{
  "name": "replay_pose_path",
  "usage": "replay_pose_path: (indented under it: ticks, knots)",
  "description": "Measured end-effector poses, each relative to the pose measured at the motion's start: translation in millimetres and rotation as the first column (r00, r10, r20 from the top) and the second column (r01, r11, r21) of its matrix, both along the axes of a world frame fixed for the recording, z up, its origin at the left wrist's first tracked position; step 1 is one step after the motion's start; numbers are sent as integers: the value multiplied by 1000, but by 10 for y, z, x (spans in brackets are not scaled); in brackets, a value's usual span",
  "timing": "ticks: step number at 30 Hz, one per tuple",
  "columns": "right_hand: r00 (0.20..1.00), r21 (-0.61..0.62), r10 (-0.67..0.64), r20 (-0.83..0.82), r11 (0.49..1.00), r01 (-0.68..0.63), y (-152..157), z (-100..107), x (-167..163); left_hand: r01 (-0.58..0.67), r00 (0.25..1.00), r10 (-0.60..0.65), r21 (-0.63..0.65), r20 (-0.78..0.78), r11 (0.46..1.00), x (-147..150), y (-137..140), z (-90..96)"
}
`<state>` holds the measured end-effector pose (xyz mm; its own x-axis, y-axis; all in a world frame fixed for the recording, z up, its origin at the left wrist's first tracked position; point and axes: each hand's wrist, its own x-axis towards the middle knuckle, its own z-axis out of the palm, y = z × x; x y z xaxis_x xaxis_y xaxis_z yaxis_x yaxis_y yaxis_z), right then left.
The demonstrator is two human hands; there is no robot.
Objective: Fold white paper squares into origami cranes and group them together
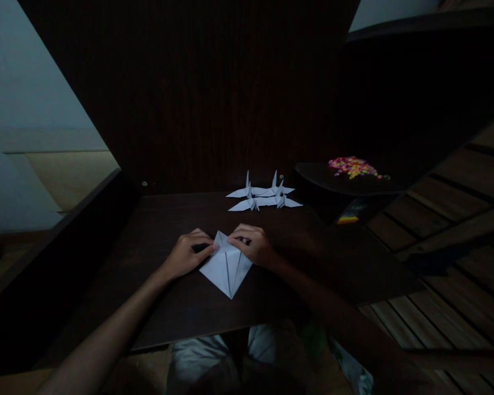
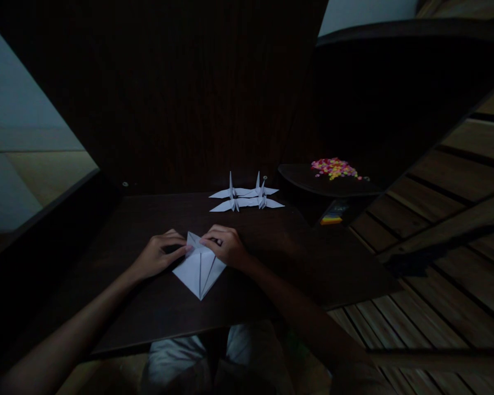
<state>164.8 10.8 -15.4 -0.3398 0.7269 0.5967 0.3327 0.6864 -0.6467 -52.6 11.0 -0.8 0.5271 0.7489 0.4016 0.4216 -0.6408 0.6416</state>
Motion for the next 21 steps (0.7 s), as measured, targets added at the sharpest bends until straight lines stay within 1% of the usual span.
replay_pose_path:
  ticks: [3,7,11,17,21]
  knots:
    - [996,-34,41,79,999,-39,40,-33,39,20,999,-19,37,-33,999,-28,11,-27]
    - [977,-113,99,189,991,-79,88,-72,100,15,998,-11,78,-54,997,-46,23,-41]
    - [953,-121,110,282,990,-78,132,-140,125,24,995,-19,60,-94,998,-54,43,-54]
    - [950,-115,115,291,990,-84,143,-176,111,65,979,-51,64,-199,996,-69,57,-76]
    - [945,-118,107,308,990,-73,113,-138,102,86,975,-66,87,-214,992,-55,44,-88]
